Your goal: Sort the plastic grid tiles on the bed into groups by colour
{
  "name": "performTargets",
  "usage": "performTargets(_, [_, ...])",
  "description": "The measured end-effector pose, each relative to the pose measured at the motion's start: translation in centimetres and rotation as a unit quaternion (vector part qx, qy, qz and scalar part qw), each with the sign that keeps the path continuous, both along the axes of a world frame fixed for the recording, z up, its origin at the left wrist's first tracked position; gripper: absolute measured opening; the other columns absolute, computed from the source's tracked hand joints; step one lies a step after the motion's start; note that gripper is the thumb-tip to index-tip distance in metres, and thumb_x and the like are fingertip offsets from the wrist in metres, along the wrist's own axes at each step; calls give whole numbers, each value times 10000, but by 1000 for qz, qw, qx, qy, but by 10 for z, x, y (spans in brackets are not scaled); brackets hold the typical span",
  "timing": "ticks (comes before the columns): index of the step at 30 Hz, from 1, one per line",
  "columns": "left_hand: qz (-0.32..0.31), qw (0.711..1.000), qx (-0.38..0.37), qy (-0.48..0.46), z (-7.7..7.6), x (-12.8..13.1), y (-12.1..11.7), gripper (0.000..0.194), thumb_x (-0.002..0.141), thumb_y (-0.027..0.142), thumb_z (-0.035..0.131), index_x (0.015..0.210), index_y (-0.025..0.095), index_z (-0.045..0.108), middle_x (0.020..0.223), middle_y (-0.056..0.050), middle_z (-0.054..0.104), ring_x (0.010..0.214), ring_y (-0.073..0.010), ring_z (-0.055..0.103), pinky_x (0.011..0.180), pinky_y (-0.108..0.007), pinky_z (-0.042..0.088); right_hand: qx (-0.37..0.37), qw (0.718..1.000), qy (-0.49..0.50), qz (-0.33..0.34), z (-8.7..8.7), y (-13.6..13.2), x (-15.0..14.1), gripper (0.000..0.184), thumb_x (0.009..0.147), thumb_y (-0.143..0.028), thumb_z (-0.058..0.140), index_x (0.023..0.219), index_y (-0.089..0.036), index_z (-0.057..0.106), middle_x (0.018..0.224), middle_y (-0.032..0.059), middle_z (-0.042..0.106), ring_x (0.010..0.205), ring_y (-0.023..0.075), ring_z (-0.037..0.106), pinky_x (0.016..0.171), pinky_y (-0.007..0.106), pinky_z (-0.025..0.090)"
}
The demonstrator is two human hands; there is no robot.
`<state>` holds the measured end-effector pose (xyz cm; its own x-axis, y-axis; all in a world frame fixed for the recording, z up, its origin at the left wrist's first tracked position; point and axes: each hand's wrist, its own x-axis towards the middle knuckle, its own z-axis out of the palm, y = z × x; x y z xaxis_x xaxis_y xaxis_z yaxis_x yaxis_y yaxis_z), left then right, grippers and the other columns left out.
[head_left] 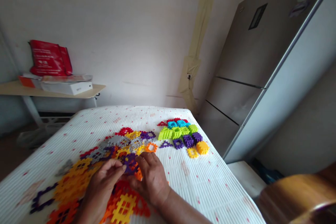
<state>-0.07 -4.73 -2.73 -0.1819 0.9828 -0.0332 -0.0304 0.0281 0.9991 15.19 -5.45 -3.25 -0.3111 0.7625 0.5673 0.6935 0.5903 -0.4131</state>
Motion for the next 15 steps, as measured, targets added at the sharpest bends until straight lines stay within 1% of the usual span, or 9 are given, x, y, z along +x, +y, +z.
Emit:
performTargets(2, [18,1000,6,-1,-3,1,-1,318,567,443,701,690,208,524,562,67,511,515,-114,479,473,-209,384,1,1000,-10,-6,-2,-1,2,369,783,-352,605,1108,-182,563,1063,103,570,958,244,506,839,387,447])
performTargets(5, [27,999,25,8,-2,3,-2,336,559,464,704,695,209,535,579,61,529,539,-119,487,487,-208,395,-23,1000,17,-3,0,-2,5,295,778,-331,623,1045,-212,590,995,71,590,911,218,531,811,348,454])
performTargets(9, [23,999,32,19,0,6,-5,362,558,513,698,691,220,534,581,59,561,570,-128,521,540,-209,444,-40,997,67,-2,3,-3,6,352,730,-327,679,1053,-212,601,985,60,598,903,202,548,784,302,463])
performTargets(12, [17,999,19,27,-2,7,-6,381,554,546,692,703,232,536,595,54,593,578,-145,568,559,-222,479,-39,997,61,-5,4,-2,7,381,731,-329,679,1082,-213,592,993,63,599,902,199,550,775,296,461])
performTargets(14, [-1,1000,6,29,-4,5,-6,400,558,554,688,777,247,558,670,37,642,646,-176,628,617,-249,517,-20,999,44,-7,6,3,15,379,735,-333,673,1085,-211,591,986,61,609,898,199,551,783,304,453])
performTargets(15, [-7,999,4,32,-6,3,-6,417,564,555,684,831,257,567,737,23,670,711,-197,654,664,-264,531,-4,999,32,-22,9,7,23,364,740,-330,667,1075,-208,596,984,63,615,901,203,551,794,315,446])
